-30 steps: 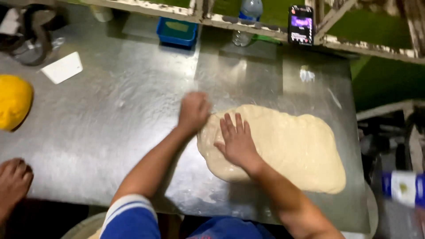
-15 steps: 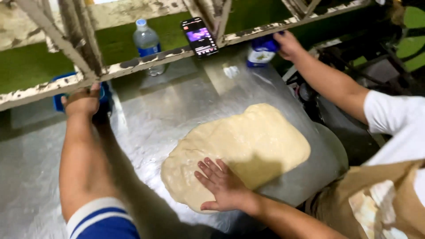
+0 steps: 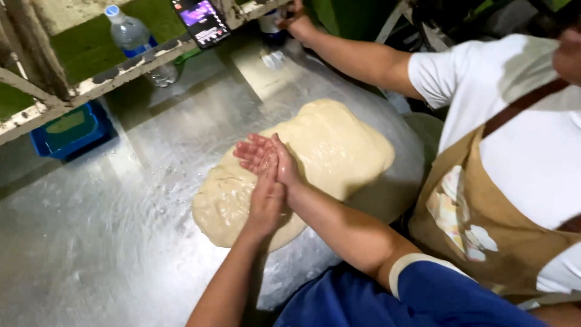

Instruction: Flattening a large piece of dough and cutting it into smaller portions to be rolled into balls.

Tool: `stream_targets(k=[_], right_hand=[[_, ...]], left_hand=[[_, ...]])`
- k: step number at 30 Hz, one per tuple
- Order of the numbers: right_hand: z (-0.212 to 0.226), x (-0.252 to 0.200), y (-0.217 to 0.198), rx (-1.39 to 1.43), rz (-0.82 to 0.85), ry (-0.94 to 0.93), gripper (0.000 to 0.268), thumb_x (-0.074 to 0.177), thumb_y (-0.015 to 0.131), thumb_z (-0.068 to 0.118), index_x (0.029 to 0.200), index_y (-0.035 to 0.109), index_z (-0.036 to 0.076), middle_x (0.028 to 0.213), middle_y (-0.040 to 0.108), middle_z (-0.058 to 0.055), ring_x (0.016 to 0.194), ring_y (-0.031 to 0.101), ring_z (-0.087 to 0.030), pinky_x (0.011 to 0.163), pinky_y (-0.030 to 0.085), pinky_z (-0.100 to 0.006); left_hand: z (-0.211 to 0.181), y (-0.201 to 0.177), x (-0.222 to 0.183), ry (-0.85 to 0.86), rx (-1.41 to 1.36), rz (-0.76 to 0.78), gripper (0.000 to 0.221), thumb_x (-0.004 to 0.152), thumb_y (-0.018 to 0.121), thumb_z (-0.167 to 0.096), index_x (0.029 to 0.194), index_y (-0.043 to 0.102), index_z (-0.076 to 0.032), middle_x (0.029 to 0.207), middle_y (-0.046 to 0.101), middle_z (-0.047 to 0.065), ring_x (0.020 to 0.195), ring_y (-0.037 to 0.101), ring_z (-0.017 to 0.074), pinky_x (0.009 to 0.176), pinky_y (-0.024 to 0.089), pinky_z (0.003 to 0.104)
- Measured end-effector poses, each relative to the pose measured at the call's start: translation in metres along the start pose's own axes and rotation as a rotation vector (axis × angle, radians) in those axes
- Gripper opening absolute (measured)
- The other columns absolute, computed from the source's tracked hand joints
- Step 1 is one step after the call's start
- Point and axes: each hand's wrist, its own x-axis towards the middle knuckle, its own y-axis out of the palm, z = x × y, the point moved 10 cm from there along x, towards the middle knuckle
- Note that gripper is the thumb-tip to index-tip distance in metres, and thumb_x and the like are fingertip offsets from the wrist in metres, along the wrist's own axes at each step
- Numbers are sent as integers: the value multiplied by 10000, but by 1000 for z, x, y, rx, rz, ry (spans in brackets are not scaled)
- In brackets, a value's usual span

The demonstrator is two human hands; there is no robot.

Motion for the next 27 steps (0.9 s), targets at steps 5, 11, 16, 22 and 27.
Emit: stream_targets(k=[5,11,16,22,27], right_hand=[[54,-60,-67,-500,2,-278,561,1083,408,410,1466,502,10,1403,595,-222,1310,571,-358,1059,465,-427],[150,-143,-80,-1762,63,-970,562,1024,564,107,1453,405,-221,1442,454,-448,1342,478,-554,1138,406,-543],[168,-114,-140,-2165,-408,-708,677,1010,497,478,1537,483,53,1666,358,-213,1545,179,-541,1199,111,-674],[219,-98,-269,-1794,-822,-289,947,843,642,754,1600,439,222,1563,479,-212,1490,300,-560,1182,101,-741],[235,-37,-257,-1516,-394,-435,951,720,852,494,1517,507,107,1483,486,-234,1408,456,-448,1186,293,-601]], left_hand=[[47,86,42,-265,236,131,683,1063,347,-65,1639,-10,22,1708,-135,257,1570,-174,425,1225,-144,622],[23,176,45,-68,1099,603,671,1077,249,-458,1629,276,-77,1698,186,241,1592,74,417,1255,103,561],[29,181,81,-145,1131,685,994,934,122,-811,1656,156,-128,1741,76,105,1603,-2,366,1269,12,575],[14,190,165,-249,1156,671,1165,662,261,-1013,1636,258,-373,1728,209,55,1510,190,570,1159,159,703],[76,231,220,-250,996,690,971,666,436,-948,1442,547,-375,1478,585,30,1383,488,424,1079,413,568]])
